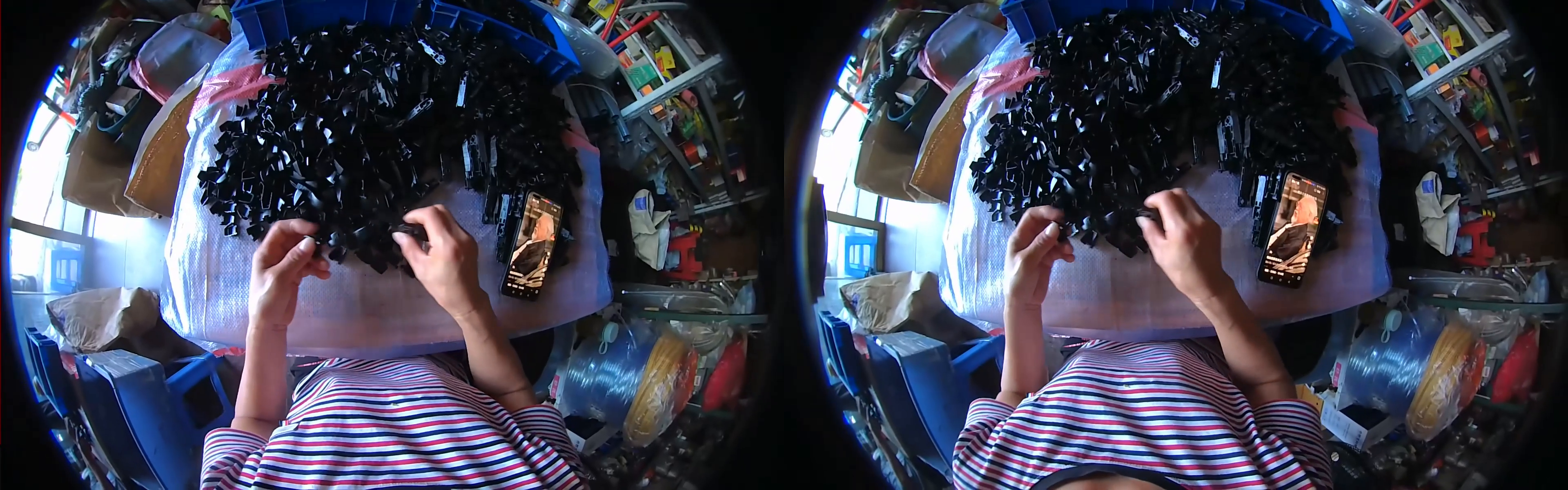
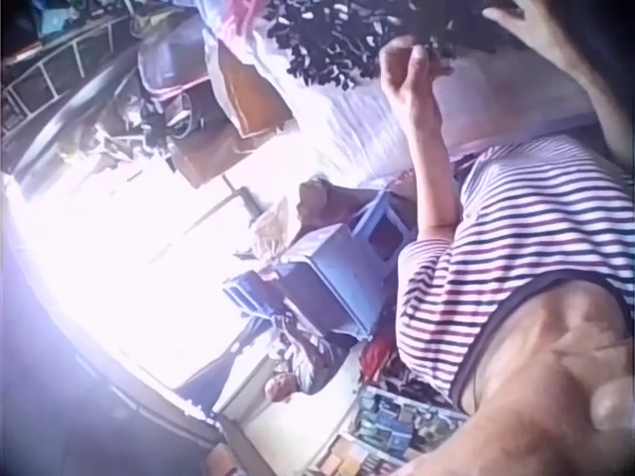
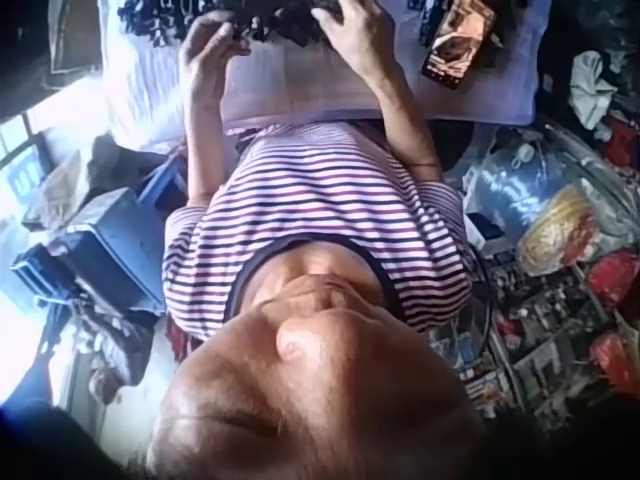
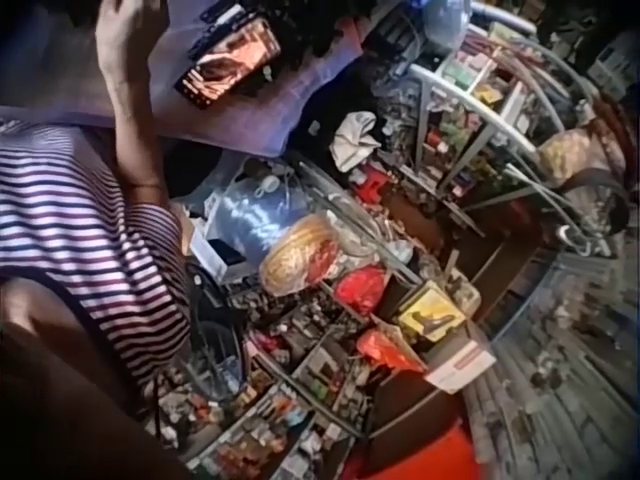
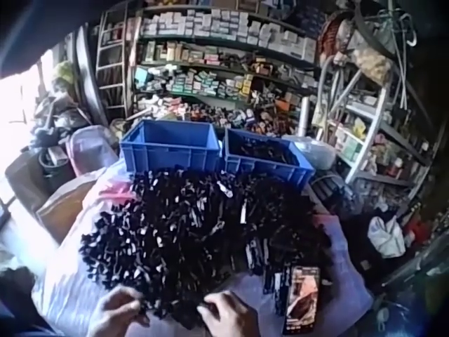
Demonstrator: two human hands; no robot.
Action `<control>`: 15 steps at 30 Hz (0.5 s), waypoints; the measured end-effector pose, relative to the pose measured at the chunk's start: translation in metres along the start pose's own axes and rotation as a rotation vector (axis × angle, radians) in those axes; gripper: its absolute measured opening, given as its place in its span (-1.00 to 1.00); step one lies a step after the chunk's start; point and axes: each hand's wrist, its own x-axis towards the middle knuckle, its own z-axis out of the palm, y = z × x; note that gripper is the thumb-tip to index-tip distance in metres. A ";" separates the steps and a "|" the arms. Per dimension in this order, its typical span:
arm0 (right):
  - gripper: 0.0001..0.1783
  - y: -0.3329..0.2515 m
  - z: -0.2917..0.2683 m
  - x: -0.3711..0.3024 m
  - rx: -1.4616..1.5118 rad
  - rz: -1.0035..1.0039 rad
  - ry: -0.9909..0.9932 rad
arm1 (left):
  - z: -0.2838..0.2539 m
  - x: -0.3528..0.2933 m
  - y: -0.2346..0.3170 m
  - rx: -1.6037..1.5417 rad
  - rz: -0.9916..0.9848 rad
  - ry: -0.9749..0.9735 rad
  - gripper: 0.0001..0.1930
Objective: Assembling small black plastic components by hand at a workbench.
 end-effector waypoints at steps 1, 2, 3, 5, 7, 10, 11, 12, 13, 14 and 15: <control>-0.76 0.006 -0.002 -0.002 -0.029 0.012 0.024 | 0.008 0.002 0.001 -0.018 -0.020 -0.006 -0.86; -0.78 0.009 -0.004 -0.004 -0.007 0.037 0.024 | 0.006 0.005 -0.007 -0.028 -0.024 -0.055 -0.84; -0.79 0.010 -0.010 -0.008 0.003 0.067 -0.028 | 0.012 0.006 -0.007 -0.014 -0.032 -0.062 -0.85; -0.77 0.005 -0.009 -0.012 0.012 0.068 0.039 | 0.018 0.008 -0.012 -0.061 -0.062 -0.090 -0.85; -0.71 0.000 -0.014 -0.014 0.110 -0.020 -0.040 | 0.021 0.008 -0.013 -0.043 -0.109 -0.106 -0.84; -0.68 -0.019 -0.019 -0.020 0.302 0.094 -0.156 | 0.027 0.007 -0.017 -0.035 -0.136 -0.098 -0.83; -0.67 -0.022 -0.017 -0.023 0.331 0.082 -0.166 | 0.028 0.009 -0.019 -0.037 -0.147 -0.094 -0.84; -0.67 -0.025 -0.014 -0.028 0.360 0.179 -0.175 | 0.027 0.009 -0.022 -0.065 -0.156 -0.101 -0.84; -0.70 -0.027 -0.015 -0.033 0.402 0.282 -0.198 | 0.028 0.010 -0.025 -0.099 -0.168 -0.118 -0.84; -0.72 -0.025 -0.017 -0.035 0.419 0.314 -0.251 | 0.029 0.010 -0.024 -0.120 -0.170 -0.118 -0.84; -0.73 -0.023 -0.017 -0.037 0.434 0.346 -0.305 | 0.028 0.009 -0.025 -0.131 -0.155 -0.112 -0.84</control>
